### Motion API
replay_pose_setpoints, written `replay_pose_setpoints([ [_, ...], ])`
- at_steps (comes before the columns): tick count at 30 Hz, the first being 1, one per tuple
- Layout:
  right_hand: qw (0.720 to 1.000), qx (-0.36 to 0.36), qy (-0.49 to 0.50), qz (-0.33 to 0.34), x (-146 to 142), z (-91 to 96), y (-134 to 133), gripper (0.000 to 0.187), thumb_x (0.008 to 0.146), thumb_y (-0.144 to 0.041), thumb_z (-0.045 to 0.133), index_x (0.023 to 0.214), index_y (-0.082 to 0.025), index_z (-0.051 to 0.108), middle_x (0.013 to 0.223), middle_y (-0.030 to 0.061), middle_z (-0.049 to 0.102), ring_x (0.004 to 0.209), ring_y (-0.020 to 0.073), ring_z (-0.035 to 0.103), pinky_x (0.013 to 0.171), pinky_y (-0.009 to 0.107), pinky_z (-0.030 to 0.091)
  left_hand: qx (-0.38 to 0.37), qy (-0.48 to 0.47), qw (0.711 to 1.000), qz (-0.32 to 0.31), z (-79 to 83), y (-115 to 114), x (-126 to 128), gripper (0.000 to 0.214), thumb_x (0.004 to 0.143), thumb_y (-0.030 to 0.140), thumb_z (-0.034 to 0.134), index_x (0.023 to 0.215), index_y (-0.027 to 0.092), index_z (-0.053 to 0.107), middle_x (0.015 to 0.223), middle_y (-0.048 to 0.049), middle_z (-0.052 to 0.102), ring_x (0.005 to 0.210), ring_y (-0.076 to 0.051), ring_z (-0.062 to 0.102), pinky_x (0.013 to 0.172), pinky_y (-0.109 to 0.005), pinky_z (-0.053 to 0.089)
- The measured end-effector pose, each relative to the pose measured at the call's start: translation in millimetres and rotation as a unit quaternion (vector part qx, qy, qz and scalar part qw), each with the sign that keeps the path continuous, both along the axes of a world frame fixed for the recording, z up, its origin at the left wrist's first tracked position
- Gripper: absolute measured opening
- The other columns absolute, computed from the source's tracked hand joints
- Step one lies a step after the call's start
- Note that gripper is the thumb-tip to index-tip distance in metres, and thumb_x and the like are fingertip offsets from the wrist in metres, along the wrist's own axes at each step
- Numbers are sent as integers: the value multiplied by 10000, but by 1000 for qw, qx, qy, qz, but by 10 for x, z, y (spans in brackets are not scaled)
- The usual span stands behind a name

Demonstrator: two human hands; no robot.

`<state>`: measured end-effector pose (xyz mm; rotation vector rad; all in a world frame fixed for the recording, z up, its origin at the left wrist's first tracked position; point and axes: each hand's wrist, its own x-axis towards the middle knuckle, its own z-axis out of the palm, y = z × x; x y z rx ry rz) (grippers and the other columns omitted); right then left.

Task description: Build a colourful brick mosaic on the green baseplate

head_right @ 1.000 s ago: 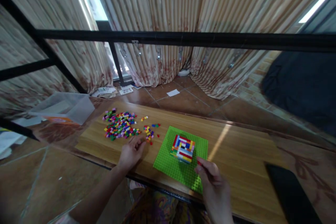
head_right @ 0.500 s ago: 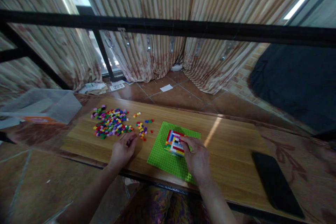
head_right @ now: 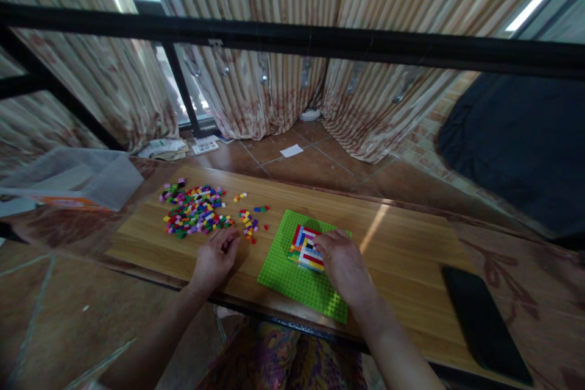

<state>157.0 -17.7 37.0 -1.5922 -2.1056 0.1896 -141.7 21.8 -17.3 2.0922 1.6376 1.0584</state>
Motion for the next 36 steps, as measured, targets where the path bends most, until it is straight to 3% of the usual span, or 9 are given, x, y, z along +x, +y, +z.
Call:
replay_pose_setpoints([
  [6,1000,12,16,-17,22,-68,-4,311,967,-275,461,792,-236,715,863,38,719,833,197,625,805,346,489,7,10,1000,2,-18,3,-8,165,922,235,520,1004,193,657,878,-48,686,764,-167,645,711,-266,526],
  [13,995,83,28,-47,22,-278,-92,306,973,-326,481,893,-236,763,977,70,715,899,217,633,851,396,534,8,2,1000,1,-20,1,1,168,906,196,537,1018,198,663,887,-39,687,746,-154,640,690,-250,516],
  [18,988,135,51,-60,-4,-452,-199,298,972,-264,466,1004,-233,761,1070,97,664,961,221,626,855,401,565,6,9,1000,4,-20,0,8,162,899,174,543,1008,190,662,870,-45,686,752,-165,645,692,-261,519],
  [24,986,137,73,-68,-26,-536,-236,339,967,-218,421,1027,-233,755,1101,103,637,960,210,630,829,386,584,14,1,1000,-2,-42,5,-5,154,896,164,550,999,196,661,877,-44,691,754,-166,654,682,-259,520],
  [28,982,131,95,-99,-49,-502,-282,325,980,-266,429,1076,-237,738,1141,97,646,962,199,645,829,371,577,23,-13,1000,-7,-60,12,-10,166,891,147,550,1001,198,663,889,-45,695,780,-169,663,703,-261,525],
  [33,952,167,160,-200,-218,-290,-426,298,967,-345,496,1122,-196,702,1116,105,680,1019,222,647,890,392,530,23,-38,999,-7,-53,4,-3,159,904,150,530,976,180,668,893,-61,704,829,-186,674,745,-282,537],
  [36,949,150,196,-194,-445,-178,-510,272,961,-355,516,1070,-203,713,1081,90,700,989,212,658,873,364,521,31,-70,997,0,-44,-1,-11,171,911,154,519,979,183,674,911,-63,713,858,-186,680,782,-289,545],
])
